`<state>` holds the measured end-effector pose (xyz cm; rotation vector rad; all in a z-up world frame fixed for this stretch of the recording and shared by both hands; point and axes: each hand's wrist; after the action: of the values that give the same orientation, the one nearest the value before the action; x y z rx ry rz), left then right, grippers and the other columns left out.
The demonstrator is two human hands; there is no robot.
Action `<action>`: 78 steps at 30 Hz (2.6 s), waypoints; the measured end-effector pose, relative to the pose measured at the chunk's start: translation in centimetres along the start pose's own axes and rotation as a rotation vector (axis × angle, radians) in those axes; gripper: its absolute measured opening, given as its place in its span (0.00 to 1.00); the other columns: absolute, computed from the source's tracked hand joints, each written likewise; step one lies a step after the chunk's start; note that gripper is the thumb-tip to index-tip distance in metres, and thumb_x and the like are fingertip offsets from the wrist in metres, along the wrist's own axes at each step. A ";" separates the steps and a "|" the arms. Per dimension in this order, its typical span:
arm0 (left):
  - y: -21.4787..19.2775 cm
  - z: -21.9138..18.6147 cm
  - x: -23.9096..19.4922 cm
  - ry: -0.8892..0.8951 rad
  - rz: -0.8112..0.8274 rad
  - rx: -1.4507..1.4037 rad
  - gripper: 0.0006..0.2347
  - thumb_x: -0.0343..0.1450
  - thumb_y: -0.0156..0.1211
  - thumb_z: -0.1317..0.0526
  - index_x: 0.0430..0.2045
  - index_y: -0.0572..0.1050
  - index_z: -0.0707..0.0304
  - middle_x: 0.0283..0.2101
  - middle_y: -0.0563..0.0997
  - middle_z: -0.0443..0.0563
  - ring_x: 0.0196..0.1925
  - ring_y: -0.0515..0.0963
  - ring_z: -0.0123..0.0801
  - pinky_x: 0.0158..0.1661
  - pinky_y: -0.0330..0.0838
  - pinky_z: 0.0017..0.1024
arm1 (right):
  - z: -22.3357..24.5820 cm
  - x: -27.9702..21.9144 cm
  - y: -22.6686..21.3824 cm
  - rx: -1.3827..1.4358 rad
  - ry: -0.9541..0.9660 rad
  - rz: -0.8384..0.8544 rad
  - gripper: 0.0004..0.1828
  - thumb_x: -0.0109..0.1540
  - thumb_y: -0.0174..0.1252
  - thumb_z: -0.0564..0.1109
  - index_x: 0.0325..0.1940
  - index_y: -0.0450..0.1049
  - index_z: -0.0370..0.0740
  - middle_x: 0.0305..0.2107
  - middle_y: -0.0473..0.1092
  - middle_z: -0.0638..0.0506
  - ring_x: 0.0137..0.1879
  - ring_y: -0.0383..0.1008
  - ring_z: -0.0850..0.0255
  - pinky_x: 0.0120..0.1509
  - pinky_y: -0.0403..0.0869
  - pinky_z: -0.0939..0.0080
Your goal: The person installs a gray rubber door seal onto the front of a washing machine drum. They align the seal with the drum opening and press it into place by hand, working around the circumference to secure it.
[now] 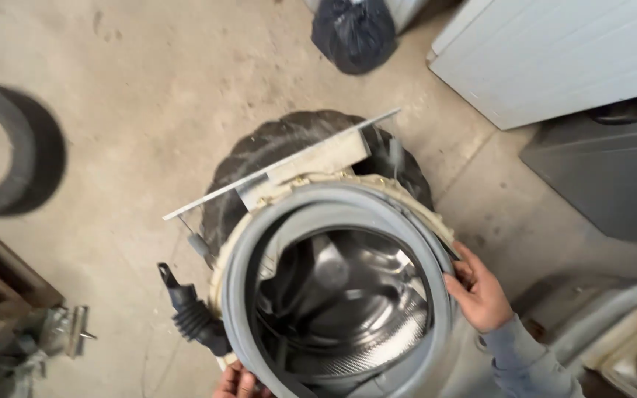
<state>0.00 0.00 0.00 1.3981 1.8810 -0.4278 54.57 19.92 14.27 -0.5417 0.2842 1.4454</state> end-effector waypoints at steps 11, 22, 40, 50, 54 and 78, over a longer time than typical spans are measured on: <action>9.3 -10.0 -3.3 0.018 0.144 0.266 0.28 0.63 0.69 0.74 0.58 0.66 0.70 0.37 0.79 0.48 0.37 0.78 0.26 0.43 0.75 0.25 | 1.1 -0.6 -3.2 -0.107 0.205 0.417 0.45 0.56 0.60 0.27 0.75 0.51 0.41 0.45 0.73 0.49 0.51 0.74 0.64 0.58 0.74 0.63; 9.7 -6.3 -0.1 0.239 -0.149 0.391 0.18 0.63 0.76 0.59 0.36 0.72 0.69 0.26 0.72 0.42 0.27 0.67 0.23 0.32 0.67 0.24 | -3.3 -0.7 -2.2 -0.290 0.133 0.163 0.26 0.61 0.64 0.32 0.63 0.68 0.31 0.36 0.73 0.42 0.39 0.70 0.61 0.46 0.71 0.61; 11.0 -8.0 1.9 0.121 -0.145 1.290 0.29 0.67 0.61 0.41 0.55 0.61 0.57 0.38 0.86 0.55 0.48 0.83 0.50 0.58 0.55 0.57 | 0.9 -2.8 1.5 -1.278 -0.124 0.068 0.40 0.62 0.59 0.62 0.70 0.59 0.36 0.48 0.72 0.34 0.57 0.69 0.44 0.66 0.55 0.46; 12.4 -9.1 -1.4 0.092 -0.046 1.234 0.31 0.66 0.65 0.44 0.57 0.61 0.59 0.44 0.86 0.52 0.53 0.82 0.46 0.62 0.53 0.53 | 2.7 -7.6 2.9 -1.125 -0.276 0.046 0.56 0.50 0.71 0.55 0.74 0.51 0.33 0.52 0.71 0.34 0.62 0.66 0.40 0.70 0.51 0.42; 13.5 -10.2 -3.5 0.101 -0.028 1.270 0.37 0.63 0.70 0.46 0.62 0.57 0.58 0.46 0.85 0.51 0.57 0.79 0.44 0.63 0.52 0.51 | 2.6 -9.1 4.4 -1.058 -0.007 0.055 0.65 0.50 0.74 0.55 0.79 0.42 0.34 0.54 0.71 0.33 0.60 0.71 0.39 0.70 0.66 0.51; 18.9 -10.9 -5.1 0.021 -0.239 1.390 0.33 0.65 0.64 0.41 0.57 0.65 0.66 0.47 0.85 0.62 0.52 0.83 0.48 0.68 0.50 0.49 | -3.4 -9.6 10.8 -0.855 0.330 -0.141 0.61 0.55 0.67 0.51 0.74 0.32 0.26 0.55 0.68 0.25 0.62 0.72 0.36 0.68 0.70 0.53</action>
<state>14.18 10.22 14.00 1.9124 1.7209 -2.1071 43.27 10.30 14.20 -1.4687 -0.1363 1.2937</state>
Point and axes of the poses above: each hand's wrist, its own x-axis towards the middle knuckle, its own y-axis out of the palm, z = x × y
